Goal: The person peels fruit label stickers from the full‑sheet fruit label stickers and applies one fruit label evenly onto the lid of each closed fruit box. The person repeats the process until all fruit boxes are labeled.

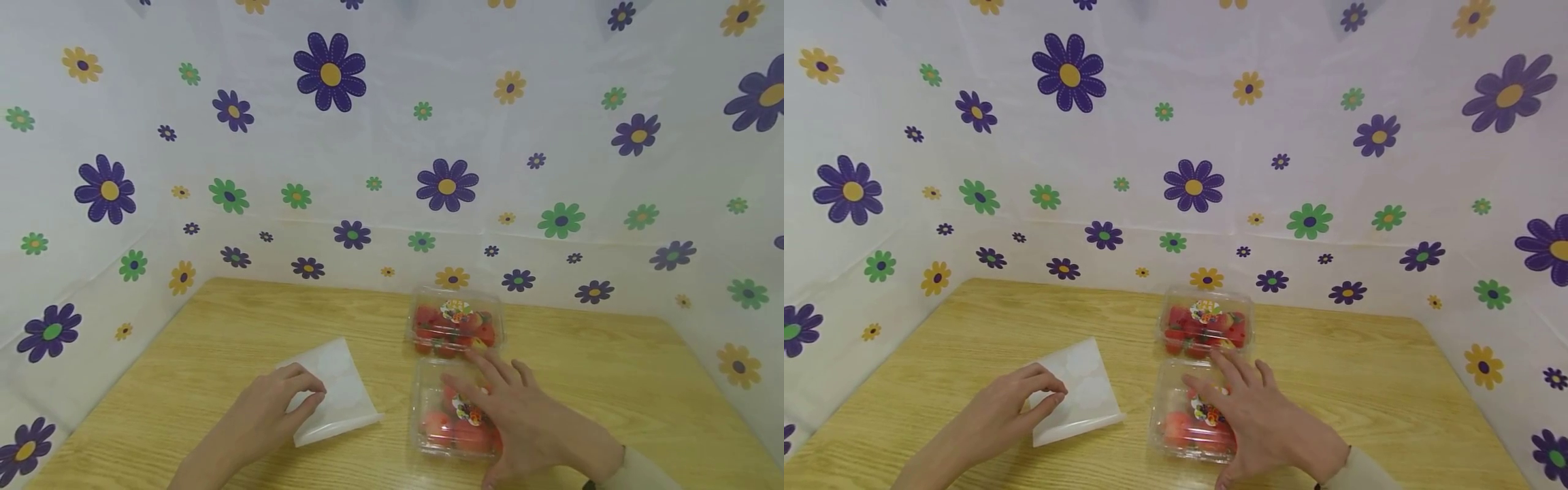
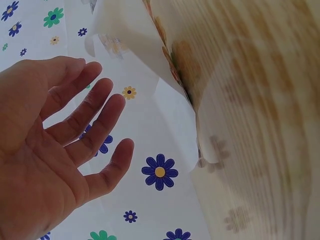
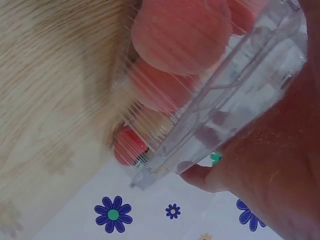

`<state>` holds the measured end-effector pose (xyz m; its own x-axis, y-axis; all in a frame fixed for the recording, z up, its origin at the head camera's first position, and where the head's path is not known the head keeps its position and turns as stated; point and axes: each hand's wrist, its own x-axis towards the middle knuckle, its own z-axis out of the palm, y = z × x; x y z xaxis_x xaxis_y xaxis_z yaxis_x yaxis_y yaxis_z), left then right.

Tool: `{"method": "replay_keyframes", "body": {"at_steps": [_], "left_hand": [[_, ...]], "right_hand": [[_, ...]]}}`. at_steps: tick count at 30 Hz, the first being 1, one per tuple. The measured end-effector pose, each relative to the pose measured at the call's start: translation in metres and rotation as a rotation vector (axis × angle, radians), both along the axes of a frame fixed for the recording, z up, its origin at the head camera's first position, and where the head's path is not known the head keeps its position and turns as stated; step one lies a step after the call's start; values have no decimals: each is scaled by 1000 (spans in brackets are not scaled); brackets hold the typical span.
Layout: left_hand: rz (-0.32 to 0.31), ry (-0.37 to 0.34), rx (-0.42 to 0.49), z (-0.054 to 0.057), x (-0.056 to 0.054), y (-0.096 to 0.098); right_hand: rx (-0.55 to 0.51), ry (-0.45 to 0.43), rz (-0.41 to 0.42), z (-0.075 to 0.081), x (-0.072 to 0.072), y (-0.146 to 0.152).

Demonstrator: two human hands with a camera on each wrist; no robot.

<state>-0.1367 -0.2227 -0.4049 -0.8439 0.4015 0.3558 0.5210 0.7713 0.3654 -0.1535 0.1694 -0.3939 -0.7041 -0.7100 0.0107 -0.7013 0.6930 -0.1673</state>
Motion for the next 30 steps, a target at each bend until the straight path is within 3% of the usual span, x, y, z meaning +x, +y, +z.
{"method": "replay_keyframes", "body": {"at_steps": [15, 23, 30], "left_hand": [[-5, -26, -10, -1, -1, 1], [-15, -32, -9, -3, -2, 2], [-23, -45, -19, -2, -3, 3]], "right_hand": [[-7, 143, 4, -10, -4, -2], [-8, 86, 5, -10, -7, -1], [8, 101, 15, -10, -10, -3]]}}
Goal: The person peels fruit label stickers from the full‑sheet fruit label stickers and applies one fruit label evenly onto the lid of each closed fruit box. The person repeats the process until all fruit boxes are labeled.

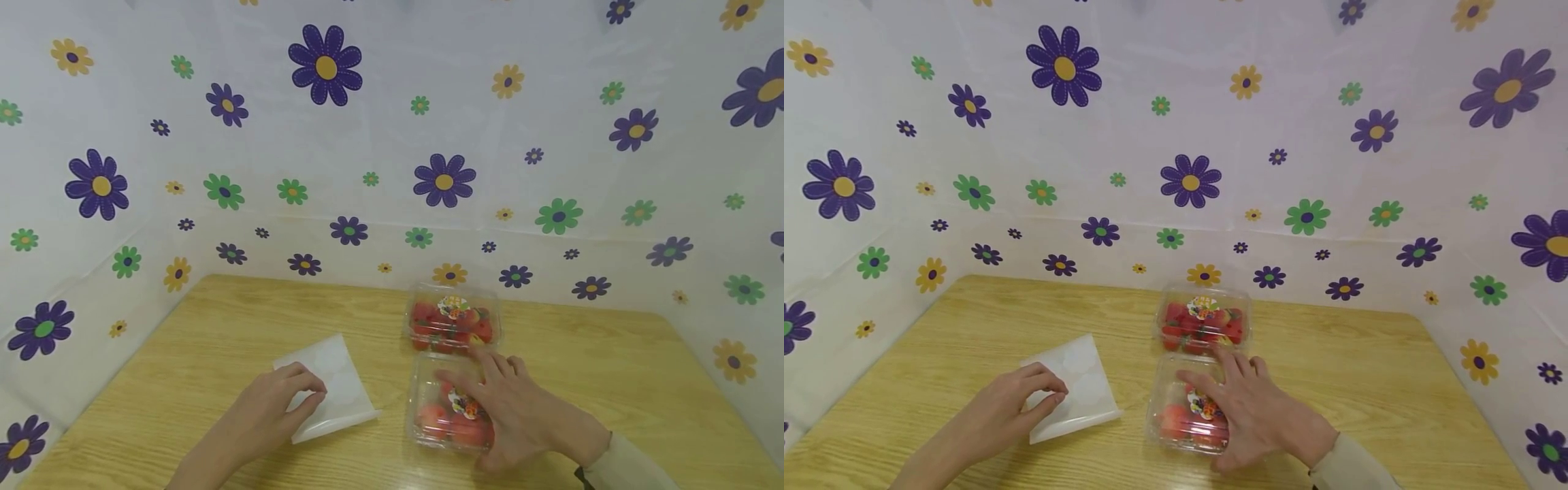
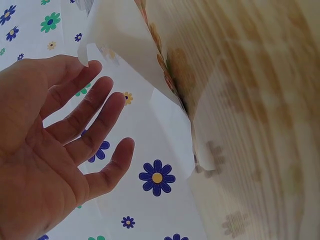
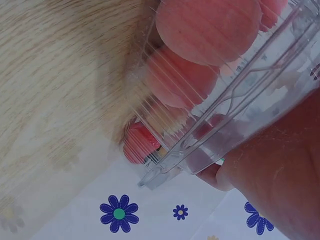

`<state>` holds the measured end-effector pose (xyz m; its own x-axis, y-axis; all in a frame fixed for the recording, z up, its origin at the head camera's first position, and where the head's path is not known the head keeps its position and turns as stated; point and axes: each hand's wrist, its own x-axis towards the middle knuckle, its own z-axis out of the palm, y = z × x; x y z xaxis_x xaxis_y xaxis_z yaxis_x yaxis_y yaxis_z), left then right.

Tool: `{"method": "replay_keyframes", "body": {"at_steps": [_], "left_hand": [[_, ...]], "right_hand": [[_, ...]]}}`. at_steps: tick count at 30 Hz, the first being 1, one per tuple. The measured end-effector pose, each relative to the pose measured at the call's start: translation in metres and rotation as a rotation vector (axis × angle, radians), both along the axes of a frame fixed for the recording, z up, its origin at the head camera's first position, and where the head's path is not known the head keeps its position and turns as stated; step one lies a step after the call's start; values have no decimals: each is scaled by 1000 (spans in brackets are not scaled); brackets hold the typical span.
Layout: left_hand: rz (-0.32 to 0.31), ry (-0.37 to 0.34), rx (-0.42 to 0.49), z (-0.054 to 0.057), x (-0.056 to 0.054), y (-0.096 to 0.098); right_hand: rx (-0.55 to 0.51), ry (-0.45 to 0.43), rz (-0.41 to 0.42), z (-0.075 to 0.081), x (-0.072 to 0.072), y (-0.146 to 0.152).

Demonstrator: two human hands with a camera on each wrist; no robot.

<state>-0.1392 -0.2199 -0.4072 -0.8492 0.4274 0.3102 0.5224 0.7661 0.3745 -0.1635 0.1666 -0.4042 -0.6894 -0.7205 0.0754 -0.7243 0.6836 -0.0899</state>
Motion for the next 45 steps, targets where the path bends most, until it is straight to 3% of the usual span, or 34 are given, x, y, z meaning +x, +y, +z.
{"method": "replay_keyframes", "body": {"at_steps": [8, 24, 36, 45], "left_hand": [[-17, 8, 12, 0, 0, -1], [-2, 13, 5, 0, 0, -3], [51, -30, -10, 3, 3, -3], [48, -11, -3, 3, 4, -6]], "right_hand": [[-10, -92, -11, 6, -3, 0], [18, -169, -26, 10, -4, -4], [9, -117, -28, 8, -1, 2], [5, -60, -62, 11, 6, 14]]}}
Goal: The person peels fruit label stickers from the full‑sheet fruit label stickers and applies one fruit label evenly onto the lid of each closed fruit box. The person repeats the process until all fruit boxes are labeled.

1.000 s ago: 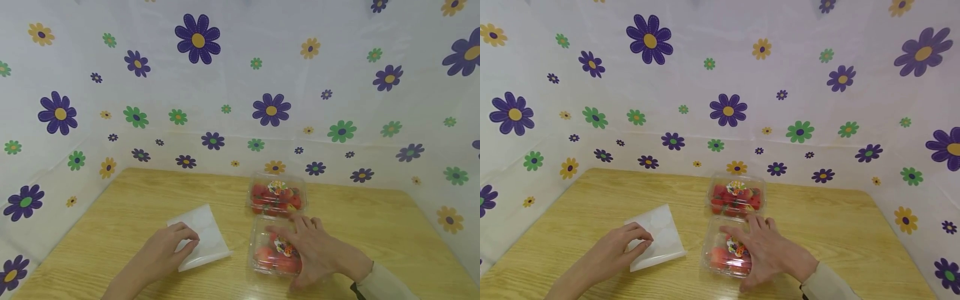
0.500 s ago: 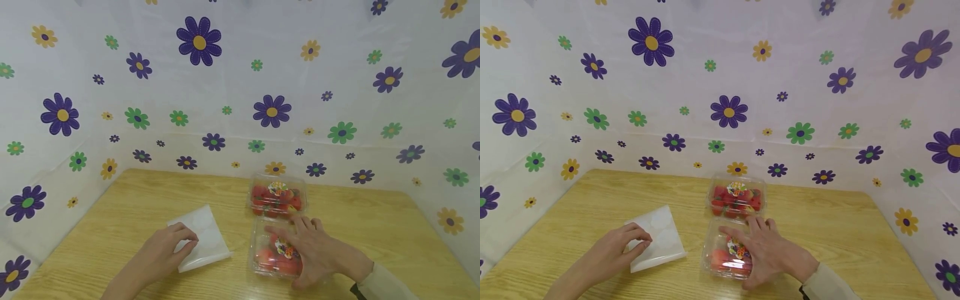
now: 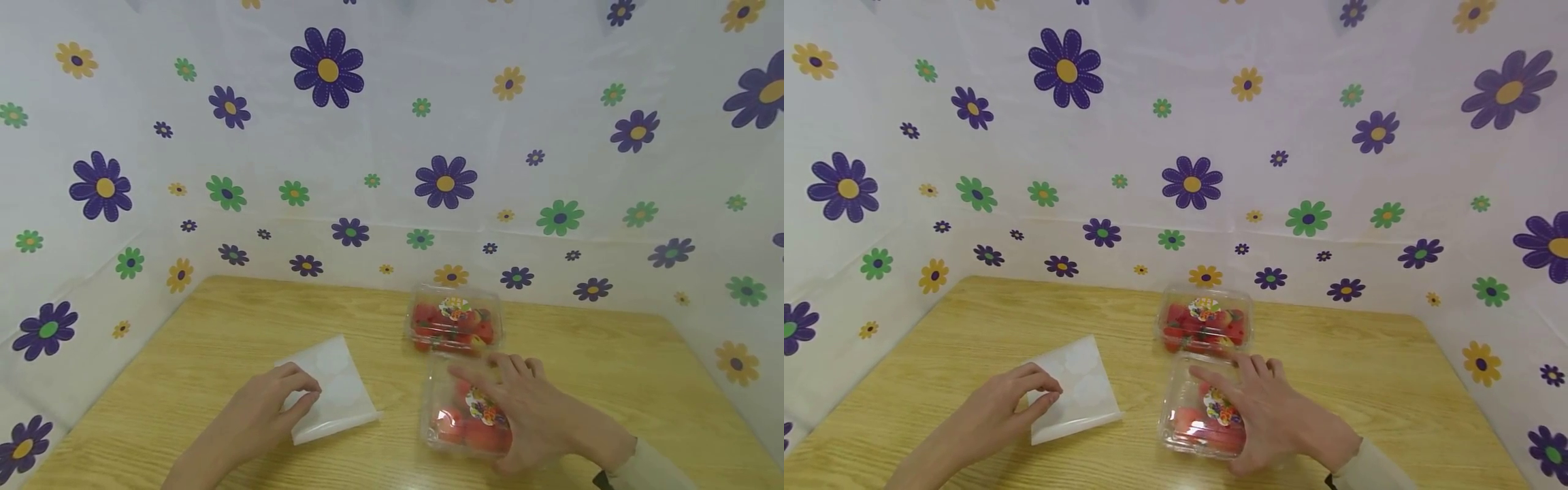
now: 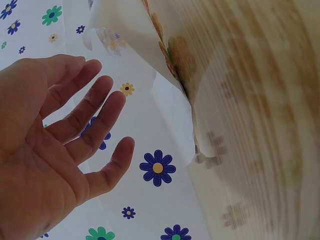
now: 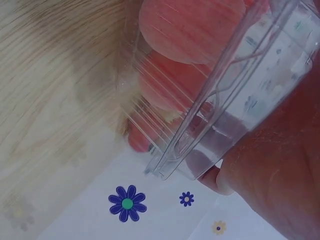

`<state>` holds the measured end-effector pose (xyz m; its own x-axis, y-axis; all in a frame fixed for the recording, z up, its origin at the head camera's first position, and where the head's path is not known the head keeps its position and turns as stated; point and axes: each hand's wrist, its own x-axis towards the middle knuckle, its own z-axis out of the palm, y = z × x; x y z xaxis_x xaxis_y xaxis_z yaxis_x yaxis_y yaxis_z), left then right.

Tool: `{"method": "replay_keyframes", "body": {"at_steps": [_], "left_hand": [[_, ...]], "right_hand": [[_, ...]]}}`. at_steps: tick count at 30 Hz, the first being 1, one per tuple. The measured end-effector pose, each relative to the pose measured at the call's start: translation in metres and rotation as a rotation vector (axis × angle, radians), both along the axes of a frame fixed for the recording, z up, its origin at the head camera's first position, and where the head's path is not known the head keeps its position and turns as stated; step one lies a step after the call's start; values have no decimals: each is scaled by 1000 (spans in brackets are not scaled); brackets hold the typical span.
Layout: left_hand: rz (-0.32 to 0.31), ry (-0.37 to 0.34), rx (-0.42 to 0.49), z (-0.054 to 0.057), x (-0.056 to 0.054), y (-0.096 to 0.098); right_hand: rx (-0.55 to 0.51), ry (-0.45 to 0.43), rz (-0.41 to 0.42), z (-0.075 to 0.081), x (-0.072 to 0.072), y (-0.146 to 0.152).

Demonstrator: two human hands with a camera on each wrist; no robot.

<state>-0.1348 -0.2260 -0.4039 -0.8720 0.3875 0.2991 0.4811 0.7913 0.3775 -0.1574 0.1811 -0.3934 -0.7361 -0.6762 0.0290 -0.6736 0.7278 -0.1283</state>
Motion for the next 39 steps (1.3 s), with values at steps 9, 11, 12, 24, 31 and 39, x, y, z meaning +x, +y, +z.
{"method": "replay_keyframes", "body": {"at_steps": [9, 11, 12, 24, 31, 39], "left_hand": [[-8, -11, 9, 0, 0, -2], [-6, -14, 12, -1, 0, -3], [-1, -19, 13, -1, 1, -3], [-13, -2, 7, -2, -1, -4], [1, 0, -1, -3, 0, -5], [1, 10, 5, -5, 0, -6]], "right_hand": [[1, 7, -71, 3, 3, 26], [5, 23, -82, 3, 4, 33], [9, 32, -89, 3, 4, 36], [37, 41, -174, 2, 8, 75], [25, 66, -224, -1, 7, 91], [27, 78, -248, 2, -1, 109]]}}
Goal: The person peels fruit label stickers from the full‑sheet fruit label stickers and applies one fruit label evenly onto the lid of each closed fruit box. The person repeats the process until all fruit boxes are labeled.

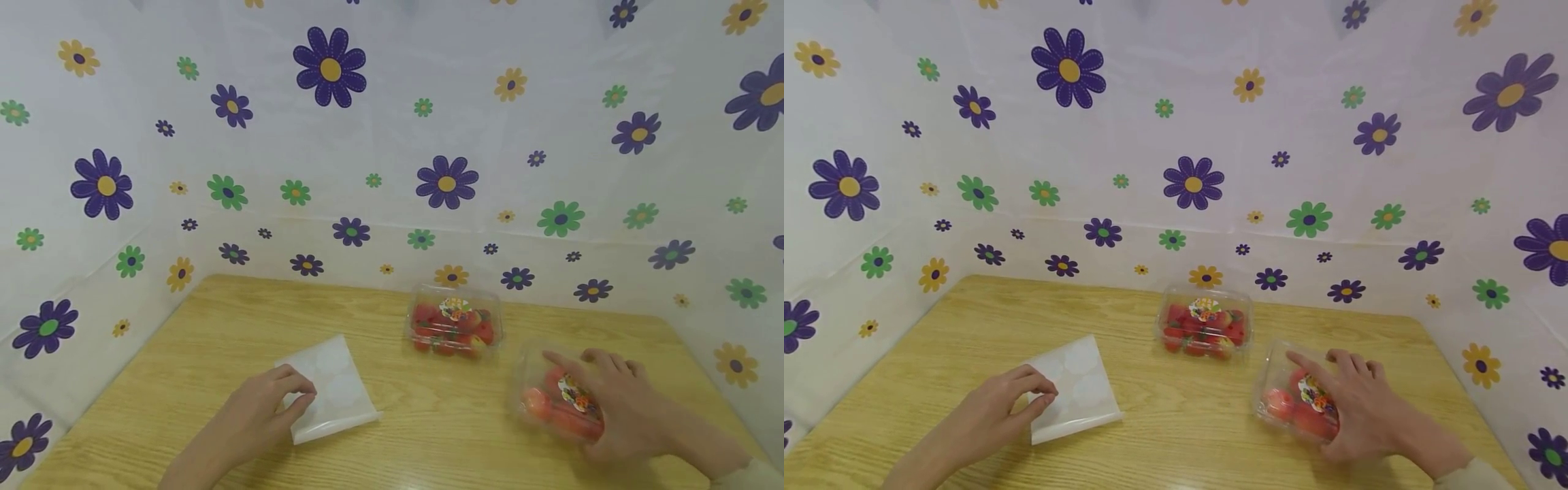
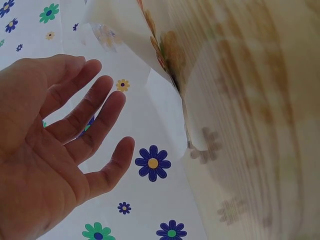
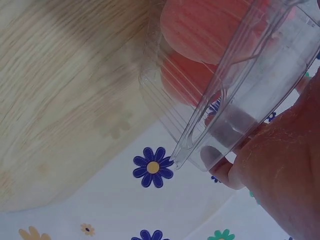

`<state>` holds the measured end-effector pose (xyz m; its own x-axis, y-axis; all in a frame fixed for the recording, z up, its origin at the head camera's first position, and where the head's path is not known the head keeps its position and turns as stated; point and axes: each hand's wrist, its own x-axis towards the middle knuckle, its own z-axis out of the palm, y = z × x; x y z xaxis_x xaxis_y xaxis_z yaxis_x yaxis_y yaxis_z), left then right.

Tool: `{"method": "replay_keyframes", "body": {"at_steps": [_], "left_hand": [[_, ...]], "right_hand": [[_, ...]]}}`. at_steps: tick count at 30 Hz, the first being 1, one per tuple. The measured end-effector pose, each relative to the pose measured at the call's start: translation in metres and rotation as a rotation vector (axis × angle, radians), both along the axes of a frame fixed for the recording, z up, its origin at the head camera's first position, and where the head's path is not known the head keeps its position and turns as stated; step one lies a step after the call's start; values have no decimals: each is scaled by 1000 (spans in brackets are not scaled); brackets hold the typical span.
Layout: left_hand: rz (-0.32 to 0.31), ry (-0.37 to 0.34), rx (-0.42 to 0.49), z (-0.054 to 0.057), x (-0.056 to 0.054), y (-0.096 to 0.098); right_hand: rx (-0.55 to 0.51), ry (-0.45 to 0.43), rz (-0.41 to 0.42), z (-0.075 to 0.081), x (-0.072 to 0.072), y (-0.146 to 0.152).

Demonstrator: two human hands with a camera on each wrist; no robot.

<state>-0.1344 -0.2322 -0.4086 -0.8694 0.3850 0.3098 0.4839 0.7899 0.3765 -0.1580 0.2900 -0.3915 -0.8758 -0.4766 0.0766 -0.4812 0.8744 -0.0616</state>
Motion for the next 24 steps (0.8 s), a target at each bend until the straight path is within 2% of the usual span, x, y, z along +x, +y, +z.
{"method": "replay_keyframes", "body": {"at_steps": [10, 16, 24], "left_hand": [[22, -42, -11, 2, 2, -3], [27, -38, -15, 2, 3, -3], [36, -55, -18, 2, 4, -4]], "right_hand": [[18, 2, 6, -2, -8, 16], [23, 19, 27, -4, -7, 21], [100, 7, 41, -4, -9, 25]]}}
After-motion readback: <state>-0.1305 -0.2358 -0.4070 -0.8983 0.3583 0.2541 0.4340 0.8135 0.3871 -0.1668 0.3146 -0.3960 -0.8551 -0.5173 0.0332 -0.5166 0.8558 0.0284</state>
